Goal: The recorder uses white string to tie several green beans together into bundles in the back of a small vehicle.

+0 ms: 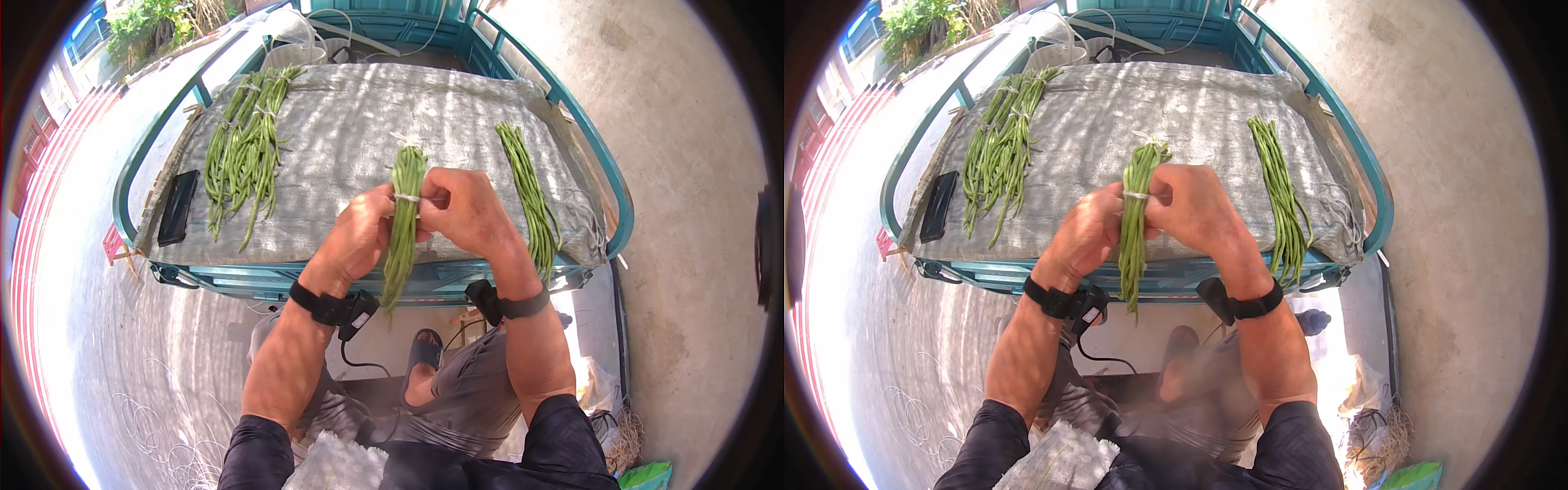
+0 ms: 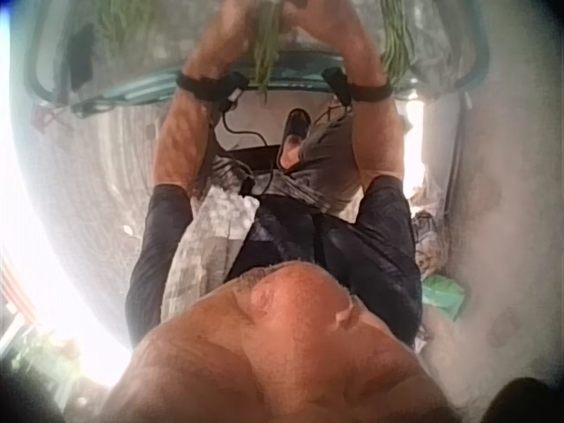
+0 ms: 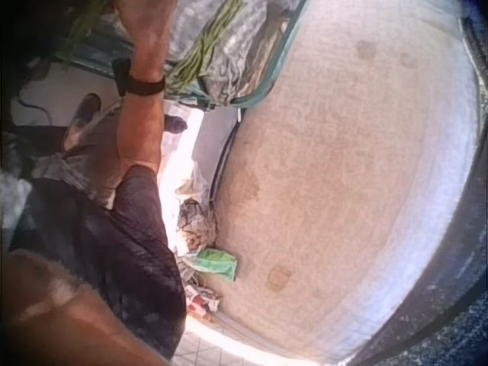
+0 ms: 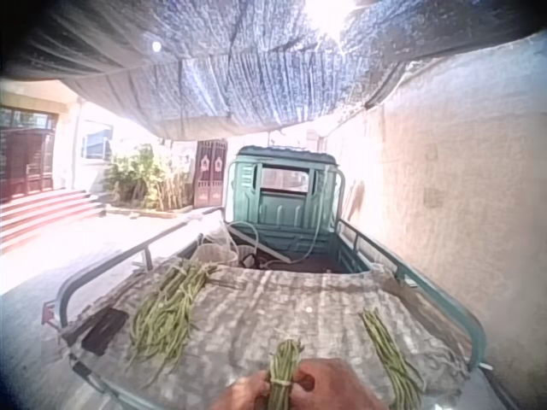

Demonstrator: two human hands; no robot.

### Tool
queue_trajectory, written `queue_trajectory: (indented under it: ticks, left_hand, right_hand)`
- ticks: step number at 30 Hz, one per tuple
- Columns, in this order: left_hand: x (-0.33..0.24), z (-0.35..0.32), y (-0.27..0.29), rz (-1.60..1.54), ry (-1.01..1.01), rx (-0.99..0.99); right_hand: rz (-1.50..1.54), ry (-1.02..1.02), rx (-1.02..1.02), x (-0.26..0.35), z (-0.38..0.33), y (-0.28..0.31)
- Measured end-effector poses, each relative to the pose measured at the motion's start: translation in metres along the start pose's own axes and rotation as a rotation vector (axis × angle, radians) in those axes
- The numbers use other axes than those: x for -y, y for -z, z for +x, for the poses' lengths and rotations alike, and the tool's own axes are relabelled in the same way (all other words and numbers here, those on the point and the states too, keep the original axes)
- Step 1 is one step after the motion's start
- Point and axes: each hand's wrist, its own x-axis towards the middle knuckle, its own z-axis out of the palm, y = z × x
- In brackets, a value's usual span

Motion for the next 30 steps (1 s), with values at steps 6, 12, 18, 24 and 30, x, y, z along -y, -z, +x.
queue_trajectory:
  ticks: [6, 12, 18, 24, 30]
  left_hand:
    - [0.004, 0.0, 0.005, 0.059, -0.018, 0.029]
    - [0.01, 0.004, 0.019, 0.413, -0.164, 0.025]
    - [0.023, 0.014, 0.033, 0.63, -0.251, -0.163]
    - [0.006, 0.007, 0.015, 1.038, -0.281, -0.245]
    - [0.017, 0.009, 0.027, 0.923, -0.367, -0.3]
  right_hand:
    - [0.005, 0.023, -0.051, 0.001, 0.0, -0.002]
    - [-0.046, 0.04, -0.075, -0.007, -0.001, -0.002]
    - [-0.052, 0.038, -0.043, -0.006, 0.001, -0.003]
    - [-0.063, 0.029, 0.002, -0.014, -0.002, -0.001]
    - [-0.1, 0.035, 0.029, -0.013, -0.002, 0.0]
